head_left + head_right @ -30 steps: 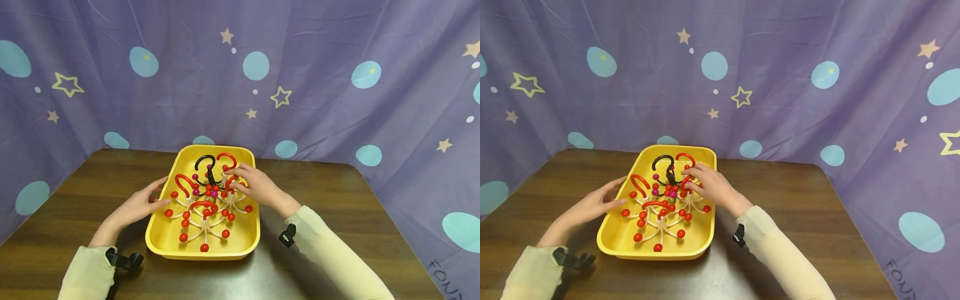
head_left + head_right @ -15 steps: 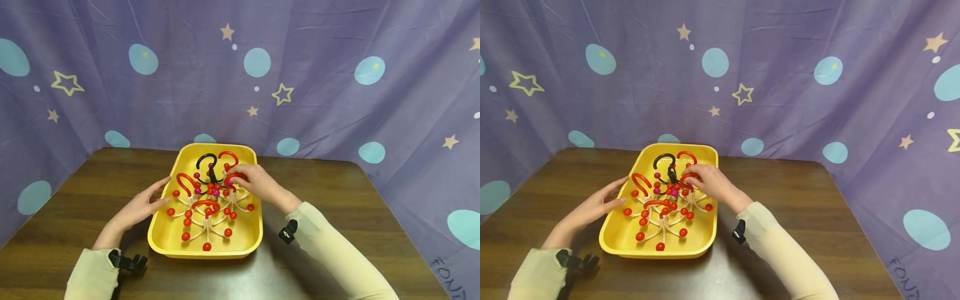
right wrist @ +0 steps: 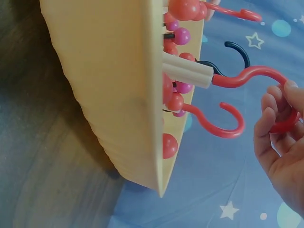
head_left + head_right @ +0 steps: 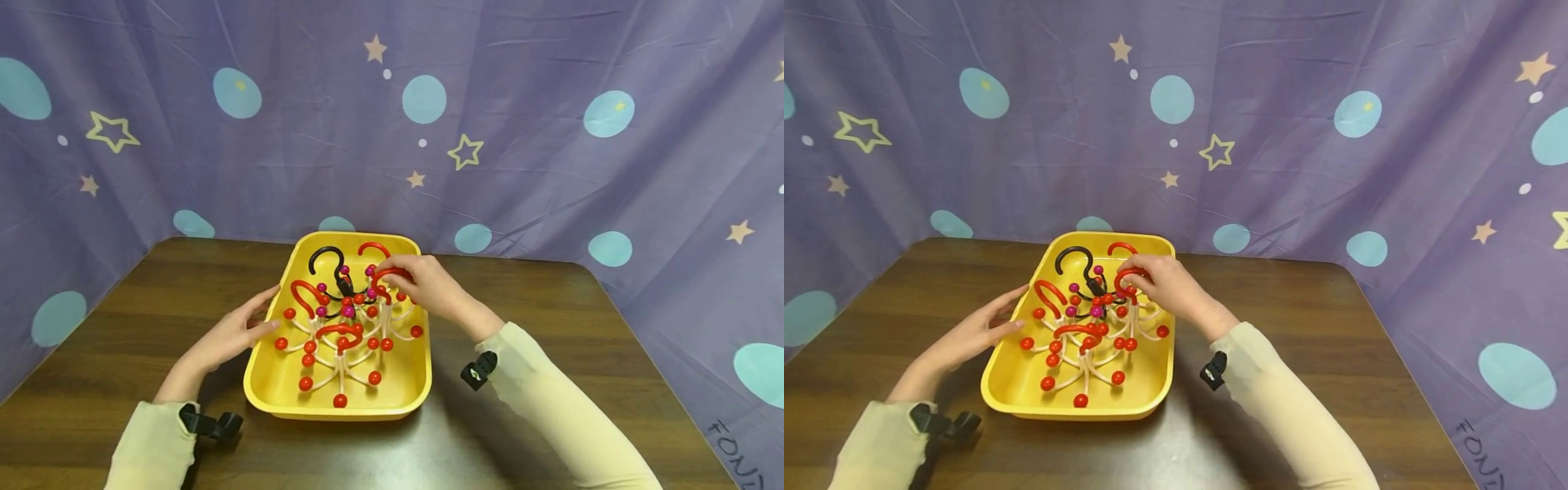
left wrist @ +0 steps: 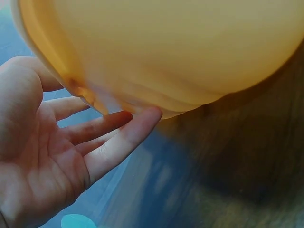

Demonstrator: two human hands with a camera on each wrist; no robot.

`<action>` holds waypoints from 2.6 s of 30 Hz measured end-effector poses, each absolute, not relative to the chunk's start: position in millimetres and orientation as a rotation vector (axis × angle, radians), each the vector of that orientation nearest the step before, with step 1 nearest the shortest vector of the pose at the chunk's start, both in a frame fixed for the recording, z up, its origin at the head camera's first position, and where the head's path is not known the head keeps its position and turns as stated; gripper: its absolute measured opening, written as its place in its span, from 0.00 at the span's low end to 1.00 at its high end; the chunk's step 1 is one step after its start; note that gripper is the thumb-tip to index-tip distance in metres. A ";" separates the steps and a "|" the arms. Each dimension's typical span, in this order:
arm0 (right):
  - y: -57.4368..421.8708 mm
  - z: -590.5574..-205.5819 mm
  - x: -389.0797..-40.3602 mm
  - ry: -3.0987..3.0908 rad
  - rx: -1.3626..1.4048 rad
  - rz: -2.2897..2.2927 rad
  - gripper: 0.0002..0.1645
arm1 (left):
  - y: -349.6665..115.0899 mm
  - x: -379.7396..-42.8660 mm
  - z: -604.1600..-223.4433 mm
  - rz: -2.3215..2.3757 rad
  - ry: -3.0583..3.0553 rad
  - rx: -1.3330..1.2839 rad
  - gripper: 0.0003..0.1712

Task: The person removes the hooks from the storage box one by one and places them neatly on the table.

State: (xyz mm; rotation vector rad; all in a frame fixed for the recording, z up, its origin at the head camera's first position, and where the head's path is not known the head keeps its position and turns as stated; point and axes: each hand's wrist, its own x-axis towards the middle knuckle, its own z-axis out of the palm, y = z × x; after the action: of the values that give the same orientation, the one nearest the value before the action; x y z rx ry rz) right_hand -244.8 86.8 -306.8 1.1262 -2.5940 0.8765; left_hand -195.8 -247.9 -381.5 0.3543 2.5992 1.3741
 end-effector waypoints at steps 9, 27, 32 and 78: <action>96.4 -289.2 -244.6 -2.514 1.121 0.910 0.10 | -248.8 -197.0 -383.6 1.385 2.602 0.353 0.40; 148.5 -267.6 -257.9 -2.544 0.923 0.767 0.09 | -250.5 -196.9 -383.1 1.381 2.603 0.349 0.40; 162.4 -265.9 -264.2 -2.580 0.844 0.751 0.09 | -250.5 -196.9 -384.1 1.377 2.603 0.342 0.40; 184.8 -338.5 -333.5 -2.605 0.321 0.844 0.12 | -247.1 -197.5 -386.2 1.438 2.561 0.342 0.40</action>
State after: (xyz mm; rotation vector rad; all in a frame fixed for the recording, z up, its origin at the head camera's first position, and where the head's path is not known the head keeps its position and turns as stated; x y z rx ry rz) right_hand -333.5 184.8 -338.5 0.3208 -2.6048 0.8444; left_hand -197.5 -247.1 -386.2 0.3423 2.5611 1.4377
